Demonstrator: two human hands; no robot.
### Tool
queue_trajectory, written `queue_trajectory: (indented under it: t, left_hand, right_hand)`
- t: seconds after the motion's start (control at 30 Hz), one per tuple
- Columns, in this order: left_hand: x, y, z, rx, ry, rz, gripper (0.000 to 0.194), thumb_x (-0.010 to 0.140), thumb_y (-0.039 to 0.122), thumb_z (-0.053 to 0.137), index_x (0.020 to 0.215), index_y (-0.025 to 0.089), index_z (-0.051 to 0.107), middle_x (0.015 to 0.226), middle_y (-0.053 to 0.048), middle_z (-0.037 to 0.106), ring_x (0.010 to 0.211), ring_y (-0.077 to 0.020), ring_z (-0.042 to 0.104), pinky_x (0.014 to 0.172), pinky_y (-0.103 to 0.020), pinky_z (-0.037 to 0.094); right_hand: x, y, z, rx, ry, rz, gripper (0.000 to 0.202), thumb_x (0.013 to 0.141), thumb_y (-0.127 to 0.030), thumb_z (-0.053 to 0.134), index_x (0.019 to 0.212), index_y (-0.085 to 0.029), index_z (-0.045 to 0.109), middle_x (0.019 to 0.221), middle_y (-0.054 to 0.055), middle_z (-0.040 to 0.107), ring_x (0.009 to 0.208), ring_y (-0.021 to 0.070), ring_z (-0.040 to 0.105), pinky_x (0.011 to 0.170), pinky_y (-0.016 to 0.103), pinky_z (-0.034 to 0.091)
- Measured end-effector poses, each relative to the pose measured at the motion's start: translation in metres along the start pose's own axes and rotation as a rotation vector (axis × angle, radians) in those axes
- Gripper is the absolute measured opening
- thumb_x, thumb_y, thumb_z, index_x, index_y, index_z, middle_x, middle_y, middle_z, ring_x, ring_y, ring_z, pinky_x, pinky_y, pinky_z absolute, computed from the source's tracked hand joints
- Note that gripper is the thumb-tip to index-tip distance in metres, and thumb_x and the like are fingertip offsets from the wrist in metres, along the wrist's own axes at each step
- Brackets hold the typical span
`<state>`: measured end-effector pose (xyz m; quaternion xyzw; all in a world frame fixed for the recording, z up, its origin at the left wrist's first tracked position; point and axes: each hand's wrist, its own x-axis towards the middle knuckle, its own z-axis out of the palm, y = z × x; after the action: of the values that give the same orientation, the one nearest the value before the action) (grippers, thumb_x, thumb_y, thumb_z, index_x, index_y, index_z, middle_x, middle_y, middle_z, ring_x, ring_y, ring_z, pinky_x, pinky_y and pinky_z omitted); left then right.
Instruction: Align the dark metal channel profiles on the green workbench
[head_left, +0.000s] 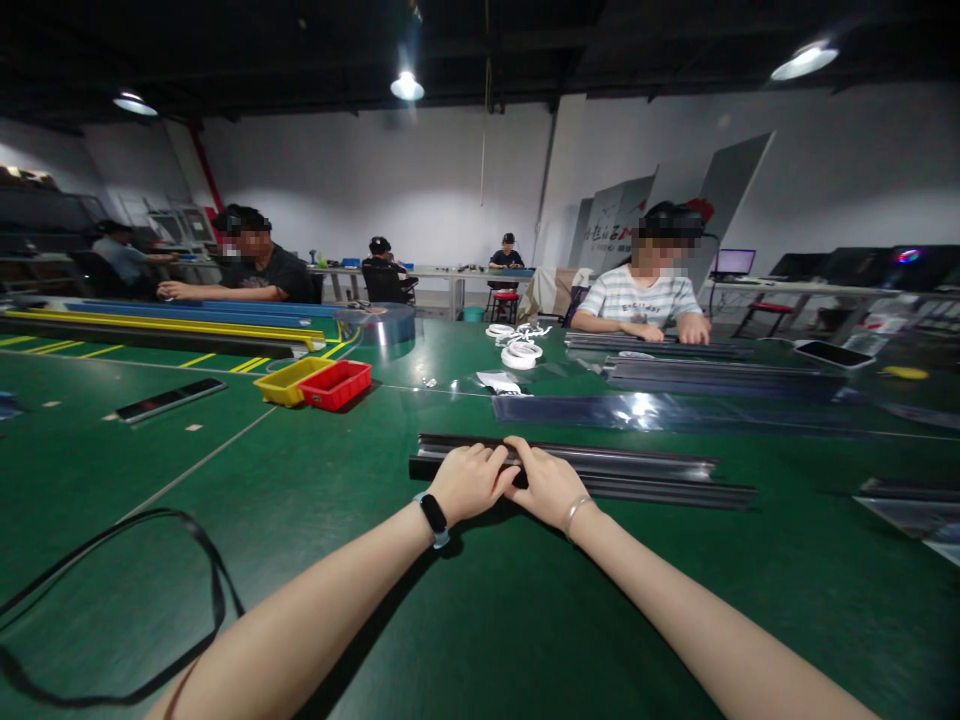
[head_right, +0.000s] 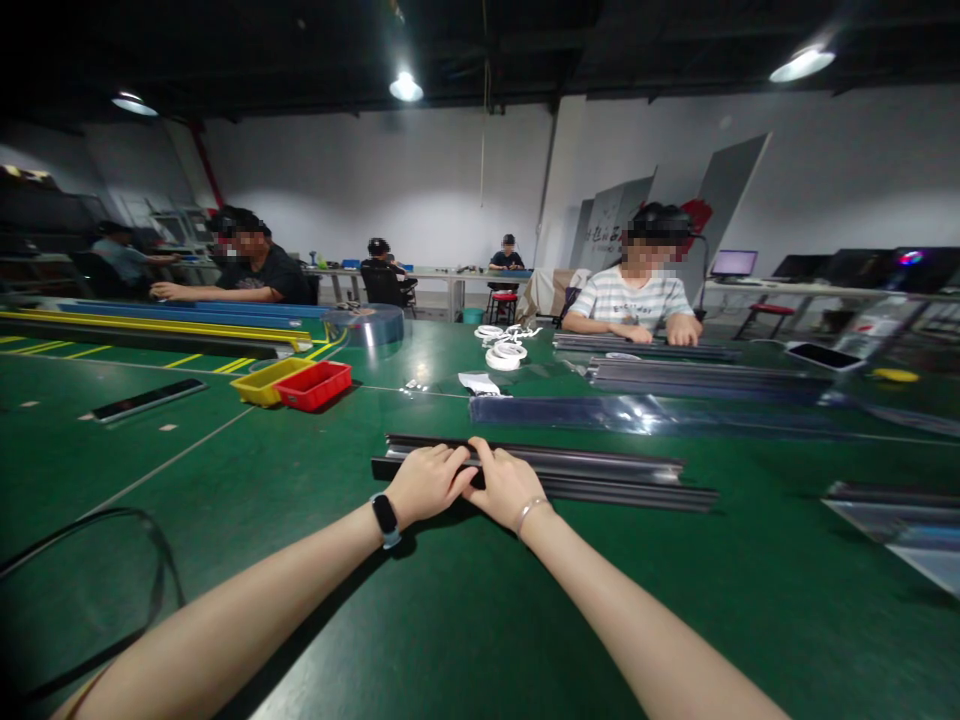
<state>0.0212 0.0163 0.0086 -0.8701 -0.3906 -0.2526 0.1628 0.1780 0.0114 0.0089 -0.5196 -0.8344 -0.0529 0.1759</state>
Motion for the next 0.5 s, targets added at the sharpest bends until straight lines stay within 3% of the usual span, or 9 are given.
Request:
queue_trajectory:
  t: [0.2, 0.4, 0.5]
  left_hand:
    - [0.0016, 0.0022, -0.0007, -0.019, 0.011, -0.004, 0.029, 0.087, 0.037, 0.029, 0.096, 0.016, 0.047, 0.077, -0.005, 0.058, 0.075, -0.0174, 0.053, 0.065, -0.029, 0.04]
    - [-0.0001, 0.0014, 0.0035, 0.01, -0.013, -0.037, 0.031, 0.088, 0.036, 0.025, 0.088, 0.016, 0.049, 0.068, -0.004, 0.058, 0.067, -0.017, 0.053, 0.06, -0.029, 0.039]
    - [0.0004, 0.0019, 0.0012, 0.007, 0.016, -0.035, 0.03, 0.088, 0.035, 0.026, 0.088, 0.016, 0.049, 0.069, -0.004, 0.058, 0.067, -0.0164, 0.053, 0.061, -0.028, 0.039]
  right_hand:
    - [0.0008, 0.0008, -0.0011, -0.021, 0.004, -0.009, 0.05, 0.073, -0.042, 0.045, 0.116, -0.019, 0.034, 0.087, 0.007, 0.058, 0.082, 0.0183, 0.054, 0.066, 0.026, 0.038]
    - [-0.0017, 0.0038, -0.0009, 0.104, 0.068, 0.01, 0.05, 0.073, -0.041, 0.045, 0.118, -0.021, 0.031, 0.089, 0.004, 0.058, 0.082, 0.0155, 0.055, 0.069, 0.025, 0.039]
    - [-0.0015, 0.0033, -0.0011, 0.079, 0.038, -0.016, 0.048, 0.073, -0.04, 0.046, 0.115, -0.021, 0.034, 0.089, 0.004, 0.058, 0.083, 0.0163, 0.055, 0.07, 0.026, 0.039]
